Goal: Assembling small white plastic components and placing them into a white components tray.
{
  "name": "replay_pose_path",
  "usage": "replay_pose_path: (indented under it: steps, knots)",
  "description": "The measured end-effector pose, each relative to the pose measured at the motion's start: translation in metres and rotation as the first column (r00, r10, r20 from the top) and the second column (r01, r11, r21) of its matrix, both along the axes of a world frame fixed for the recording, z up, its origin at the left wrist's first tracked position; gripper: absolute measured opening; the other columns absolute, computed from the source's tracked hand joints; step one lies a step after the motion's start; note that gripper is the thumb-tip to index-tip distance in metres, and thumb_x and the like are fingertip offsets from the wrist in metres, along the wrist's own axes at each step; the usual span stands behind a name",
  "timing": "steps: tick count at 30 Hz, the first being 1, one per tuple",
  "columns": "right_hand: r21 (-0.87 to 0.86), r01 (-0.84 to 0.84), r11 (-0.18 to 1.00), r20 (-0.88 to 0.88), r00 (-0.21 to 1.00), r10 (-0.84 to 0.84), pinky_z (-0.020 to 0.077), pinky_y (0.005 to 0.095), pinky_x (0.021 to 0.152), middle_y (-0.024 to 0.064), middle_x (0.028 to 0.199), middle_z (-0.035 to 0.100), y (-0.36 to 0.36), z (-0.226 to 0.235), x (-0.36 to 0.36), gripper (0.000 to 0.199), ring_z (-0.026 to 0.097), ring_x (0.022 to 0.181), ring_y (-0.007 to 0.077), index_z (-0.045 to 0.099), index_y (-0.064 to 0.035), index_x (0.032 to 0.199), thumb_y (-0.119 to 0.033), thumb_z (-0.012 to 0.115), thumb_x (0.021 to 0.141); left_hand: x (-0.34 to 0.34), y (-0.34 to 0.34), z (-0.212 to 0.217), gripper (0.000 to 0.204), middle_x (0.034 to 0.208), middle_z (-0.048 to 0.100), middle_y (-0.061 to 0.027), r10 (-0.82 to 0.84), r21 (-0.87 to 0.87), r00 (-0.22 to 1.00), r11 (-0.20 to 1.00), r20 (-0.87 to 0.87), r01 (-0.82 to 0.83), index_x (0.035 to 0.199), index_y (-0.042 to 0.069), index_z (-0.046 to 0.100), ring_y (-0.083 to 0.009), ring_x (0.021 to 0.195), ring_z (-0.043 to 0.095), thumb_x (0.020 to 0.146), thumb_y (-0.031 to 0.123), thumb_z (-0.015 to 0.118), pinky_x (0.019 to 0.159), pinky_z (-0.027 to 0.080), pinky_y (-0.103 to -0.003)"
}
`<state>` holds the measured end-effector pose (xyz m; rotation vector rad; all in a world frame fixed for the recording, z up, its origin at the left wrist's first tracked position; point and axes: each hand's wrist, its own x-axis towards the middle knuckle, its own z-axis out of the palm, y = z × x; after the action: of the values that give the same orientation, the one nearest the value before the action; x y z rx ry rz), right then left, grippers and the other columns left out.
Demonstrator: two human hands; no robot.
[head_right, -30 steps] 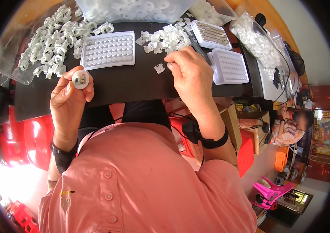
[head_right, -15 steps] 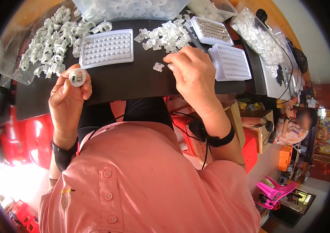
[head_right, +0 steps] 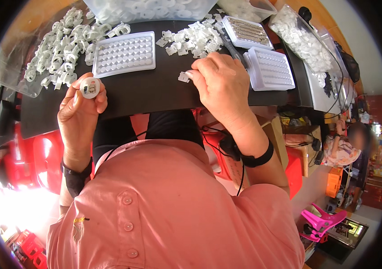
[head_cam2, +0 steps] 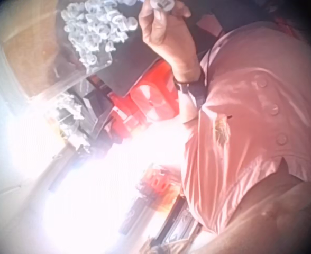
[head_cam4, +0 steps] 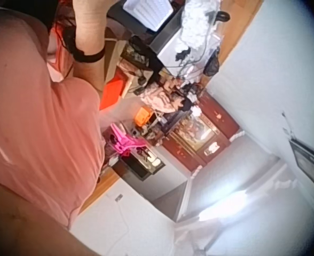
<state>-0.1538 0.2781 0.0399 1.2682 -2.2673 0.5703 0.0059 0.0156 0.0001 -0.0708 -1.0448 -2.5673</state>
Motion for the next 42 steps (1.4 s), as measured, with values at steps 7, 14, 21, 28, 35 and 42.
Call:
replay_pose_path:
  steps: [7,14,21,28,35,42]
  knots:
    - [0.103,-0.062,0.993,-0.106,0.992,0.073,0.0426,0.0377,0.069,0.0016,0.082,0.057,-0.015,-0.014,0.006,0.011,0.059,0.079,0.0230,0.069,-0.0100,0.086,-0.006,0.072,0.076,-0.004,-0.002,-0.004,0.041,0.109,0.065,-0.0250,-0.092,0.071,0.995,0.993,-0.032,0.094,0.129,-0.006,0.059,-0.0279,0.090,0.063,0.097,0.017,0.064,0.069,0.048,-0.035]
    - [0.073,-0.073,0.995,-0.061,0.995,0.078,0.0417,0.0367,0.073,0.0008,0.086,0.059,-0.014,-0.007,0.001,0.018,0.060,0.085,0.0221,0.070,-0.0111,0.092,-0.002,0.069,0.077,-0.004,-0.007,-0.005,0.047,0.111,0.064,-0.0256,-0.121,0.119,0.992,0.985,-0.035,0.125,0.131,-0.008,0.055,-0.0265,0.088,0.061,0.095,0.019,0.065,0.064,0.045,-0.030]
    - [0.075,0.100,0.992,-0.095,0.991,-0.093,0.0424,0.0380,0.073,0.0024,0.087,0.060,-0.026,-0.020,0.005,0.012,0.060,0.085,0.0233,0.069,-0.0105,0.090,-0.011,0.073,0.079,-0.002,-0.009,-0.002,0.048,0.112,0.064,-0.0264,-0.109,0.123,0.994,0.986,-0.010,0.109,0.131,-0.009,0.054,-0.0239,0.083,0.060,0.094,0.018,0.066,0.059,0.045,-0.028]
    - [0.021,0.002,1.000,0.098,0.995,-0.004,0.0474,0.0402,0.070,0.0080,0.083,0.059,-0.023,-0.007,0.001,0.013,0.061,0.078,0.0295,0.061,-0.0036,0.089,-0.002,0.071,0.080,-0.004,-0.004,0.001,0.042,0.111,0.065,-0.0235,-0.107,0.140,0.993,0.985,0.050,0.100,0.127,-0.005,0.061,-0.0212,0.083,0.062,0.095,0.021,0.068,0.061,0.046,-0.028]
    - [-0.243,-0.099,0.965,0.438,0.876,0.200,0.0452,0.0236,0.069,0.0023,0.082,0.060,-0.046,0.009,0.019,0.008,0.057,0.073,0.0100,0.060,-0.0001,0.091,0.002,0.067,0.089,-0.004,-0.007,0.001,0.039,0.113,0.064,-0.0251,-0.167,0.210,0.985,0.963,-0.033,0.170,0.126,-0.004,0.059,-0.0231,0.089,0.063,0.096,0.020,0.066,0.067,0.047,-0.029]
    - [-0.506,-0.236,0.829,0.584,0.614,0.531,0.0464,0.0272,0.063,0.0052,0.075,0.062,-0.119,0.029,0.042,0.008,0.058,0.068,0.0125,0.060,0.0008,0.086,0.002,0.068,0.085,-0.003,-0.011,-0.003,0.038,0.110,0.066,-0.0191,-0.181,0.211,0.982,0.959,-0.046,0.187,0.126,-0.005,0.059,-0.0228,0.089,0.064,0.099,0.021,0.062,0.064,0.045,-0.029]
